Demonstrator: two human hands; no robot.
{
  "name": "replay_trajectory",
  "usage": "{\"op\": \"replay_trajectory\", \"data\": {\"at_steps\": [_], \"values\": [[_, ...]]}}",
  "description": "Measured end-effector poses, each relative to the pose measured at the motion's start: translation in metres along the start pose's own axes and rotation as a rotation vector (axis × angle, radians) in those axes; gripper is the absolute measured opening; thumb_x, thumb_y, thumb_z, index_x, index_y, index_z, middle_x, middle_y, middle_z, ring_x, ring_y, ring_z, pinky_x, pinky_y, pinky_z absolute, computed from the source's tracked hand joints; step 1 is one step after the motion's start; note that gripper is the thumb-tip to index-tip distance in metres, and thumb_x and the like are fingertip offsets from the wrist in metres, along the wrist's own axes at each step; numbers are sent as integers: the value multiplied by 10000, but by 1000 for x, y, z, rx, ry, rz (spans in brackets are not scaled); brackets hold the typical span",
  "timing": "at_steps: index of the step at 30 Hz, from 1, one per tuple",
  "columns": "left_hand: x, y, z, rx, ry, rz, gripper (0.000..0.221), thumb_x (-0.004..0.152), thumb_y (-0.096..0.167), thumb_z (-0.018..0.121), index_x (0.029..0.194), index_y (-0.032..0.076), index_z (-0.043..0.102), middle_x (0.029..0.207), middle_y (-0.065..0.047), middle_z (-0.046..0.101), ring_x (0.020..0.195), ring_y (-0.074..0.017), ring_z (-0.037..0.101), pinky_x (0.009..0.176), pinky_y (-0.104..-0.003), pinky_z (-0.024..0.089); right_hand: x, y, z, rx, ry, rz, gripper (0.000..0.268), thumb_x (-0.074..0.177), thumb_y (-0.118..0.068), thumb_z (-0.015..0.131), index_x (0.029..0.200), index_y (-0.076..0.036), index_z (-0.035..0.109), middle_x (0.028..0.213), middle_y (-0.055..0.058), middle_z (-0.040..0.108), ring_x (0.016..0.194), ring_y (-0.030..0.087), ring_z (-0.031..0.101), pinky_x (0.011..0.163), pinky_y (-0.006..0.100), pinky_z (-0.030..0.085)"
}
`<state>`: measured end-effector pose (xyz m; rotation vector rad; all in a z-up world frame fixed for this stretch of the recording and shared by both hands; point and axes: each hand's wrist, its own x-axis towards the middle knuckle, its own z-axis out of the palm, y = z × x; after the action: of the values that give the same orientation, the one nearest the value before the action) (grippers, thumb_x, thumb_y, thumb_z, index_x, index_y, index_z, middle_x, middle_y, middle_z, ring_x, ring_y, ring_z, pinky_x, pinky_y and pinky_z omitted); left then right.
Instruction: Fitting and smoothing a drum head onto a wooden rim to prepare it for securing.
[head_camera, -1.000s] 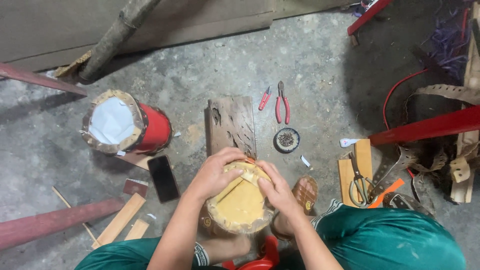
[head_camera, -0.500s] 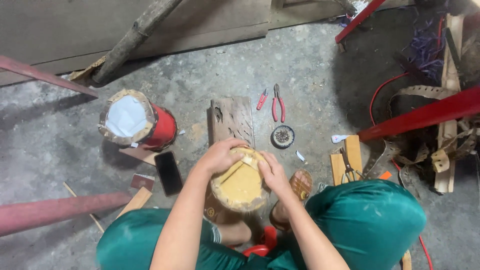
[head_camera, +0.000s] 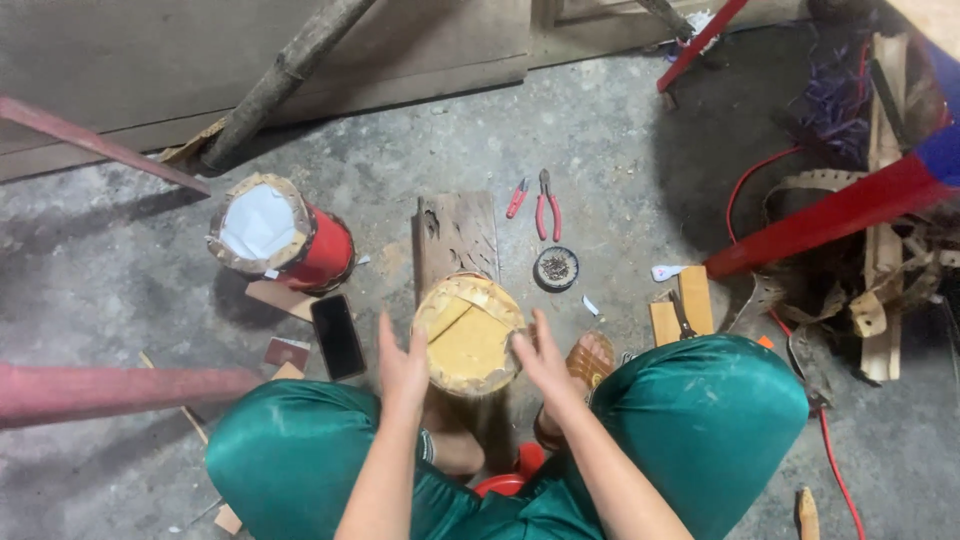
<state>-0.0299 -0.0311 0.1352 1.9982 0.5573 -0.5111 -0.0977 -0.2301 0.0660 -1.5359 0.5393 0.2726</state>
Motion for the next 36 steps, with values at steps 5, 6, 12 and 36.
{"op": "replay_trajectory", "data": {"at_steps": [5,6,12,36], "values": [[-27,-29,38,-676,99,-113,611,1098,291,408,1623,39,219,1689,-241,164,1564,-374,165,1281,-509,173,20,2,16,-157,58,112,768,976,-474,596,1641,-248,286,1665,203,199,1567,387,167,1252,534,194],[-25,-39,43,-680,114,-115,611,1098,291,408,1623,39,219,1689,-241,164,1564,-374,165,1281,-509,173,16,-6,22,-159,43,110,768,976,-474,596,1641,-248,286,1665,203,199,1567,387,167,1252,534,194],[-26,-77,60,-1040,234,-207,564,1113,412,373,1634,221,275,1686,-110,278,1550,-329,268,1262,-573,141,2,-9,35,-211,241,33,729,948,-330,563,1614,-148,330,1638,271,251,1572,406,154,1273,507,144],[-55,-61,86,-678,36,-305,822,941,362,515,1640,249,97,1678,-117,260,1503,-340,339,1216,-486,310,-104,-89,-110,-2,909,-866,406,855,110,434,1166,-144,493,1017,97,629,922,171,585,763,262,499]]}}
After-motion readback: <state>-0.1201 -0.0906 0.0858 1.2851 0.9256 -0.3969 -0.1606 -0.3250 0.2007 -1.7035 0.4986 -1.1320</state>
